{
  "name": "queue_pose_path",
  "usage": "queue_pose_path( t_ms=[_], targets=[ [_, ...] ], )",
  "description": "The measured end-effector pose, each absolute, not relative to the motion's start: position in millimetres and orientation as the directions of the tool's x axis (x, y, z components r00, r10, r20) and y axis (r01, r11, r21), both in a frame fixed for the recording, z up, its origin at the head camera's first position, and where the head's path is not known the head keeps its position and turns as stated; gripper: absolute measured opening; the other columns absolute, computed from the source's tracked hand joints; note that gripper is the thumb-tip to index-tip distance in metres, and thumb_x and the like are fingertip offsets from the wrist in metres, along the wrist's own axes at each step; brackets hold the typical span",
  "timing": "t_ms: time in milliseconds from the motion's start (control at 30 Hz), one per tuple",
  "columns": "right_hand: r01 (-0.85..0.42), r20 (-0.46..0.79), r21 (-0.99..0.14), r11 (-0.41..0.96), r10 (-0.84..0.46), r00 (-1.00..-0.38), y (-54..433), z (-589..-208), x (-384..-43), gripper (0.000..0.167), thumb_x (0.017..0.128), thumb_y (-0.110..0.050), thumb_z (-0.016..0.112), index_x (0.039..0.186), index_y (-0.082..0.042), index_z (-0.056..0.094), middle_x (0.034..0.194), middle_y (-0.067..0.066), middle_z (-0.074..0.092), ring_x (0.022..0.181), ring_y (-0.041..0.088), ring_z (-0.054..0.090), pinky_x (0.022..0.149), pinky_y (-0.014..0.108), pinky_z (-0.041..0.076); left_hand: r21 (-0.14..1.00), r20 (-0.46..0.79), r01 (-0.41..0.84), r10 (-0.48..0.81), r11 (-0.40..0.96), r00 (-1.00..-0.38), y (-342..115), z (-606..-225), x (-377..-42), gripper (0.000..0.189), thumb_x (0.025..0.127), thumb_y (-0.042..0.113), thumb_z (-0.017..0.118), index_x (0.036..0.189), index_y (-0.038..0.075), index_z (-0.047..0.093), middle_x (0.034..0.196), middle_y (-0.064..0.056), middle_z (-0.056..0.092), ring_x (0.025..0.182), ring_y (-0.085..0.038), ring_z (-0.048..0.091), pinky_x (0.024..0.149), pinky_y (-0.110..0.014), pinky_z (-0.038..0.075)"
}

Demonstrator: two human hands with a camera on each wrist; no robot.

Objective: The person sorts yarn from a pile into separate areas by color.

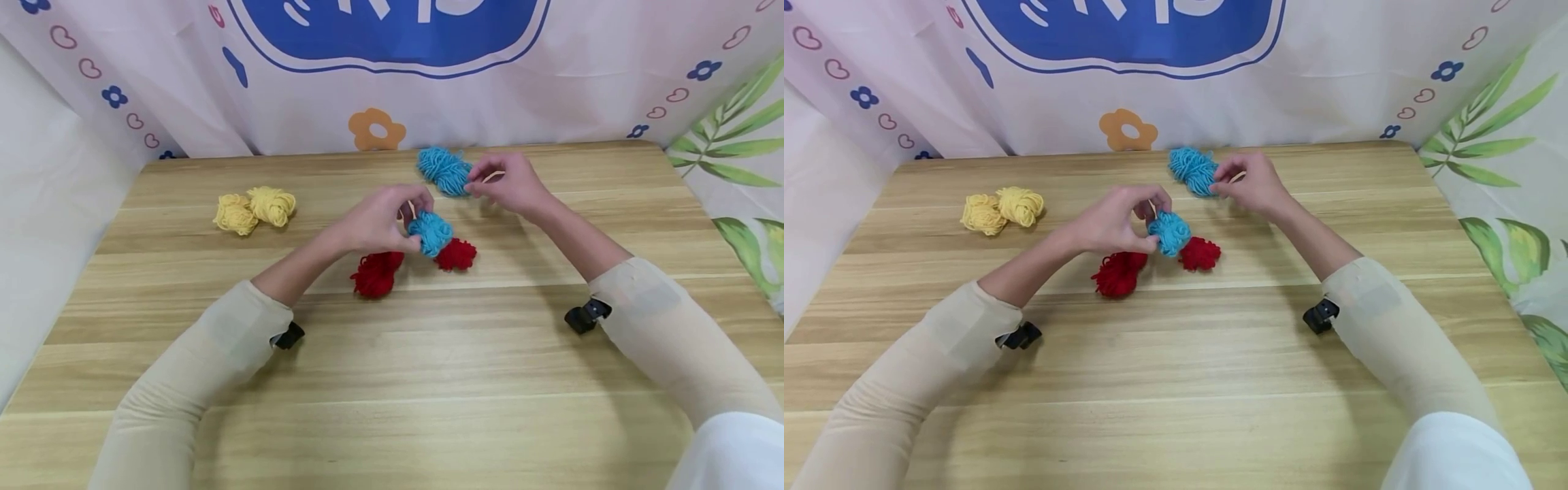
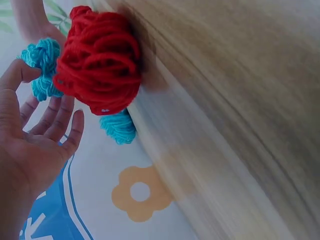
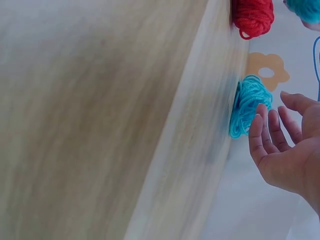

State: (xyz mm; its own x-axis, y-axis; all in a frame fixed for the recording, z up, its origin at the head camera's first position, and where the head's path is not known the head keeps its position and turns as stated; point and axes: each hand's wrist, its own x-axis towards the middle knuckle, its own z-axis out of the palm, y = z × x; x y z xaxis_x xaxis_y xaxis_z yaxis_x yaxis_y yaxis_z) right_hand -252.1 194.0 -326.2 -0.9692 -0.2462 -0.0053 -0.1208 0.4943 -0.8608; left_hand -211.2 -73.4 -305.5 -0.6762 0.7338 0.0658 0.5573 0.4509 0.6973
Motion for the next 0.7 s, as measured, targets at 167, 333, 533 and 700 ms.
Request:
queue_pose_path(
  t_ms=[167,333,533,700],
  targets=[
    [-0.126,-0.011,-0.862,0.491,-0.266,-0.964,195.8,-325.4,-245.9,0.02,0.096,-0.008,0.075,0.11,0.005,0.069,0.096,0.009,0.066,0.086,0.03,0.069,0.065,0.027,0.058,0.685,0.07,0.551,0.709,0.477,-0.701,-77.0,-304.0,-216.0,0.038,0.079,0.006,0.079,0.113,0.001,0.061,0.101,-0.011,0.066,0.087,-0.024,0.063,0.08,-0.036,0.057],
    [-0.118,-0.026,-0.861,0.495,-0.274,-0.961,198.7,-325.7,-240.8,0.021,0.096,-0.006,0.074,0.111,0.007,0.068,0.099,0.01,0.065,0.088,0.027,0.07,0.067,0.026,0.059,0.692,0.048,0.51,0.672,0.511,-0.739,-80.3,-304.4,-222.7,0.038,0.081,0.006,0.079,0.114,0.003,0.061,0.103,-0.011,0.065,0.09,-0.024,0.062,0.081,-0.034,0.056],
    [-0.116,-0.039,-0.857,0.503,-0.288,-0.957,201.2,-326.7,-235.4,0.021,0.096,-0.007,0.074,0.112,0.006,0.069,0.099,0.009,0.066,0.089,0.025,0.07,0.071,0.023,0.058,0.709,0.029,0.463,0.634,0.532,-0.773,-83.2,-305.1,-228.5,0.038,0.082,0.006,0.08,0.116,0.005,0.061,0.106,-0.01,0.064,0.092,-0.024,0.062,0.083,-0.034,0.056],
    [-0.132,-0.04,-0.851,0.509,-0.313,-0.949,202.3,-326.8,-230.9,0.021,0.096,-0.004,0.073,0.113,0.007,0.069,0.102,0.012,0.065,0.091,0.026,0.068,0.074,0.02,0.057,0.702,0.048,0.474,0.629,0.532,-0.776,-85.0,-306.6,-235.8,0.037,0.083,0.005,0.079,0.115,0.003,0.061,0.105,-0.012,0.065,0.091,-0.026,0.062,0.083,-0.034,0.055]
  ],
)
